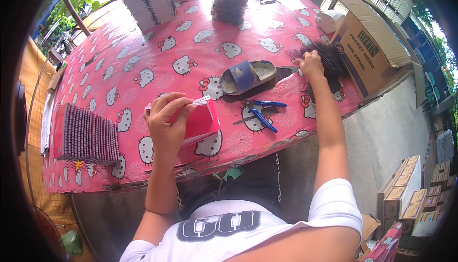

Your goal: The person assembles spiral notebooks by inserting metal coils through the punched holes and using pliers to crimp the ends of the wire.

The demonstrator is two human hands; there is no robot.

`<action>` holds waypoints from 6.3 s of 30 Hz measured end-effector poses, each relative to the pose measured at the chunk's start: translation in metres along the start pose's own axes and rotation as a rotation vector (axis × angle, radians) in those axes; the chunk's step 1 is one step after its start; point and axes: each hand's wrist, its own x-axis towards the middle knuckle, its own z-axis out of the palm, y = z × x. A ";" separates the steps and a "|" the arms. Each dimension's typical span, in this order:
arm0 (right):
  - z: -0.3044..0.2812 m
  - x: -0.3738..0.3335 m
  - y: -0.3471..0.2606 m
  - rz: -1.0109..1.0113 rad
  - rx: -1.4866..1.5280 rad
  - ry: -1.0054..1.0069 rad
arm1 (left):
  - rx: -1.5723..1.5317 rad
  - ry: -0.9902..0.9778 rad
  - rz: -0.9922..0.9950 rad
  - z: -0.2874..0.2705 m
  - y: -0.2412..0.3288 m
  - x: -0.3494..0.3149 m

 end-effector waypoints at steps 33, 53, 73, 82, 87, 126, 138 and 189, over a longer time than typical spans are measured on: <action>-0.129 -0.115 -0.219 -0.512 1.090 -0.302 | -0.119 0.010 -0.076 0.001 -0.003 -0.008; -0.135 -0.134 -0.257 -0.538 0.797 0.019 | -0.019 0.007 -0.005 -0.004 -0.005 -0.008; -0.038 -0.047 -0.120 -0.426 0.233 -0.221 | -0.078 0.068 0.084 0.001 -0.024 -0.004; -0.076 -0.061 -0.175 -0.566 1.393 -0.661 | -0.114 -0.011 0.014 -0.007 -0.019 -0.007; -0.090 -0.056 -0.206 -0.560 1.174 -0.552 | -0.160 0.006 -0.034 -0.011 -0.022 -0.006; -0.063 -0.135 -0.132 -0.359 0.225 -0.070 | -0.564 0.375 0.022 -0.037 -0.017 -0.014; -0.139 -0.188 -0.223 -0.589 0.867 -0.192 | -0.404 0.102 -0.058 -0.008 -0.016 -0.060; -0.035 0.019 -0.096 0.001 0.001 0.129 | -0.398 0.446 0.025 -0.144 -0.038 -0.003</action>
